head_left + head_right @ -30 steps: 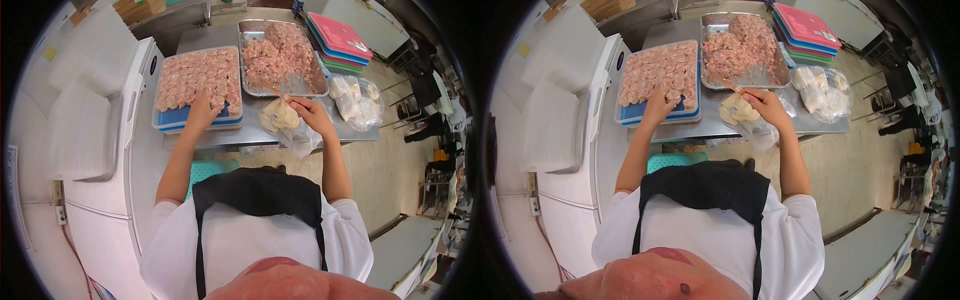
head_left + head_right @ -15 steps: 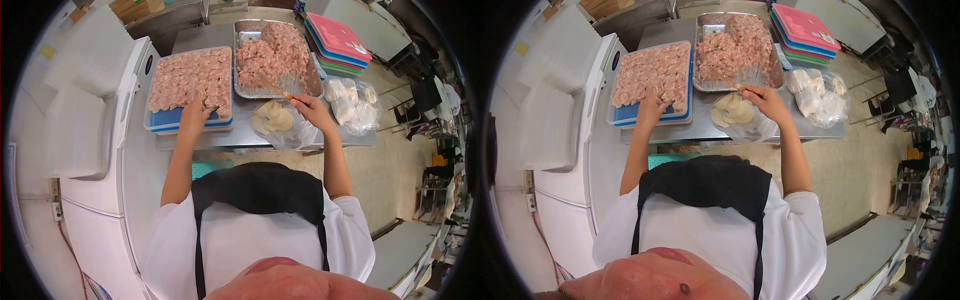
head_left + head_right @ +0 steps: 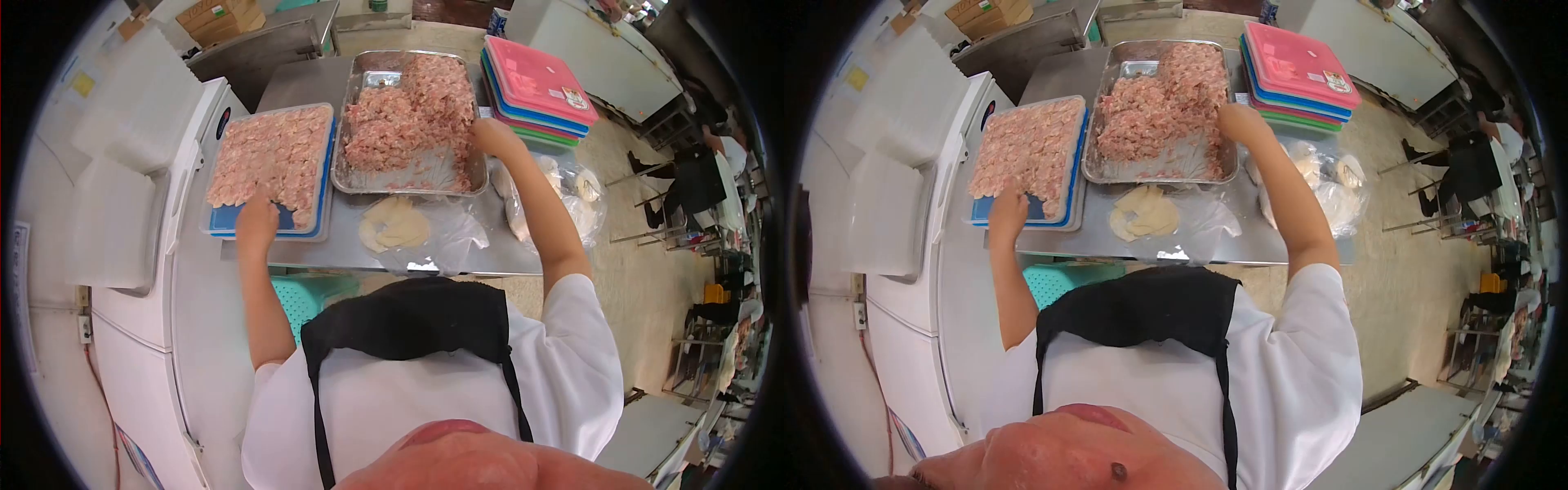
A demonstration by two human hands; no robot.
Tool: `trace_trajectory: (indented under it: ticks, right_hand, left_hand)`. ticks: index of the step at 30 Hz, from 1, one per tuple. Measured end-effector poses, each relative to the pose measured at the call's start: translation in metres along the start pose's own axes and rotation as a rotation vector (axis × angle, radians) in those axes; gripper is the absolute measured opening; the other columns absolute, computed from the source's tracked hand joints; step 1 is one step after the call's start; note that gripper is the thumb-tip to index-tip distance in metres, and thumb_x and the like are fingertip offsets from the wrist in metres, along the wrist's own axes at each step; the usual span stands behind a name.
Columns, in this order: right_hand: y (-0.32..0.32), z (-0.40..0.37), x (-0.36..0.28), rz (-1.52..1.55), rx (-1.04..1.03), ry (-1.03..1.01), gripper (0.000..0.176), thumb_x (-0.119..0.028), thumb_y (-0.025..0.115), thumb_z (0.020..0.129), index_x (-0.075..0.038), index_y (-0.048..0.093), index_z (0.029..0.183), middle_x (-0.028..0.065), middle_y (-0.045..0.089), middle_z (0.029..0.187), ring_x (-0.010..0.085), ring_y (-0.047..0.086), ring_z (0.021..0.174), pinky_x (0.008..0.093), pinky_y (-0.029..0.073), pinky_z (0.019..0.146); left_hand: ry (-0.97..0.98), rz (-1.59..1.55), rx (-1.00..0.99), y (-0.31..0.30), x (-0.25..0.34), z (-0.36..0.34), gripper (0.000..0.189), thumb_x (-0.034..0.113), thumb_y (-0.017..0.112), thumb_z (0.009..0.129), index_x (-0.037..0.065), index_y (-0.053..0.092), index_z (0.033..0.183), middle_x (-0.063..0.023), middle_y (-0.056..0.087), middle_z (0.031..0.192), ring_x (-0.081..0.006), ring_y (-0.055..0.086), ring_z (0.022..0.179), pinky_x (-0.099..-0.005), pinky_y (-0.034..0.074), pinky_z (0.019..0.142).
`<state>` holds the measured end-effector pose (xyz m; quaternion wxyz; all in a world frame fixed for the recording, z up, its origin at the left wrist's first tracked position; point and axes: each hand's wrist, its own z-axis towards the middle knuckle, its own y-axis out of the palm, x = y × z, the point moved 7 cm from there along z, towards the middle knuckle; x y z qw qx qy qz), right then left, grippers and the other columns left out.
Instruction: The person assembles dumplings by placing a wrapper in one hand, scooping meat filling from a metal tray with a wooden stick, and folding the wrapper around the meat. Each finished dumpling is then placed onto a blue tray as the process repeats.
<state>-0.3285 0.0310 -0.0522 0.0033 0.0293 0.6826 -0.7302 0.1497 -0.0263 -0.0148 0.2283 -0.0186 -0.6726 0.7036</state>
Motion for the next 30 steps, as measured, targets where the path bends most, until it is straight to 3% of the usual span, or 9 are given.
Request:
trace_trajectory:
  ticks: [3,5,11,15,20,22,24,27,30]
  right_hand:
    - [0.008,0.017,-0.005,0.004,0.191,-0.074,0.019,-0.016,0.056,0.080,-0.003,0.068,0.073,0.0185,0.066,0.076,0.0360,0.065,0.072,0.0458,0.052,0.067]
    - [0.042,0.010,-0.020,0.036,0.371,-0.225,0.016,-0.013,0.057,0.078,-0.004,0.067,0.071,0.0180,0.066,0.072,0.0346,0.066,0.069,0.0446,0.052,0.063]
    - [0.023,-0.075,-0.089,-0.002,-0.108,-0.397,0.017,-0.012,0.057,0.076,-0.001,0.070,0.075,0.0195,0.068,0.076,0.0332,0.069,0.073,0.0422,0.056,0.064]
    - [-0.015,-0.045,-0.062,-0.063,-0.187,-0.296,0.017,-0.014,0.057,0.077,-0.004,0.071,0.076,0.0182,0.068,0.075,0.0343,0.068,0.072,0.0437,0.055,0.061]
    - [0.004,0.007,-0.018,-0.009,0.160,-0.205,0.019,-0.014,0.054,0.079,-0.004,0.069,0.073,0.0176,0.067,0.073,0.0334,0.068,0.071,0.0454,0.054,0.060]
    - [0.016,-0.027,-0.054,-0.017,0.214,-0.364,0.018,-0.014,0.055,0.078,-0.004,0.069,0.072,0.0174,0.067,0.073,0.0332,0.068,0.070,0.0451,0.054,0.060]
    - [0.047,-0.058,-0.085,0.094,-0.062,-0.553,0.018,-0.016,0.057,0.078,-0.004,0.069,0.072,0.0167,0.067,0.073,0.0333,0.067,0.070,0.0443,0.054,0.061]
    - [-0.003,-0.070,-0.083,-0.051,-0.117,-0.437,0.022,-0.022,0.059,0.079,-0.004,0.069,0.072,0.0167,0.067,0.073,0.0332,0.067,0.071,0.0445,0.053,0.061]
    - [-0.005,-0.020,-0.041,-0.027,-0.166,-0.221,0.043,-0.045,0.055,0.088,-0.009,0.072,0.073,0.0141,0.069,0.076,0.0334,0.068,0.073,0.0435,0.055,0.062]
  left_hand:
    - [0.041,0.031,0.260,-0.009,0.013,-0.011,0.040,0.020,0.055,0.088,0.004,0.053,0.124,-0.0240,0.061,0.108,-0.0402,0.057,0.103,-0.0460,0.046,0.087]
    - [0.119,-0.116,0.189,-0.009,0.052,-0.019,0.036,0.019,0.055,0.089,0.004,0.055,0.122,-0.0209,0.060,0.112,-0.0385,0.056,0.105,-0.0443,0.045,0.090]
    - [0.413,-0.417,-0.039,0.082,0.160,-0.043,0.026,0.009,0.059,0.083,0.003,0.061,0.108,-0.0168,0.059,0.104,-0.0350,0.057,0.100,-0.0417,0.046,0.089]
    - [0.487,-0.486,-0.073,0.140,0.183,-0.046,0.021,0.010,0.063,0.080,0.001,0.061,0.099,-0.0170,0.059,0.100,-0.0365,0.057,0.094,-0.0434,0.046,0.086]
    - [0.396,-0.333,0.071,0.177,0.173,-0.041,0.019,0.015,0.065,0.079,0.000,0.063,0.090,-0.0172,0.060,0.098,-0.0360,0.056,0.094,-0.0448,0.045,0.084]
    - [0.331,-0.344,0.046,0.180,0.164,-0.035,0.018,0.018,0.065,0.079,0.002,0.063,0.088,-0.0163,0.060,0.097,-0.0355,0.056,0.095,-0.0447,0.045,0.084]
    - [0.260,-0.372,0.006,0.176,0.161,-0.037,0.019,0.020,0.065,0.080,0.003,0.064,0.087,-0.0154,0.060,0.096,-0.0351,0.056,0.095,-0.0440,0.045,0.083]
    - [0.260,-0.466,0.068,0.164,0.158,-0.043,0.020,0.024,0.064,0.082,0.005,0.066,0.088,-0.0145,0.061,0.098,-0.0345,0.056,0.095,-0.0427,0.045,0.084]
    - [0.266,-0.594,0.071,0.148,0.154,-0.044,0.024,0.024,0.065,0.082,0.006,0.068,0.098,-0.0154,0.062,0.104,-0.0313,0.058,0.099,-0.0427,0.045,0.085]
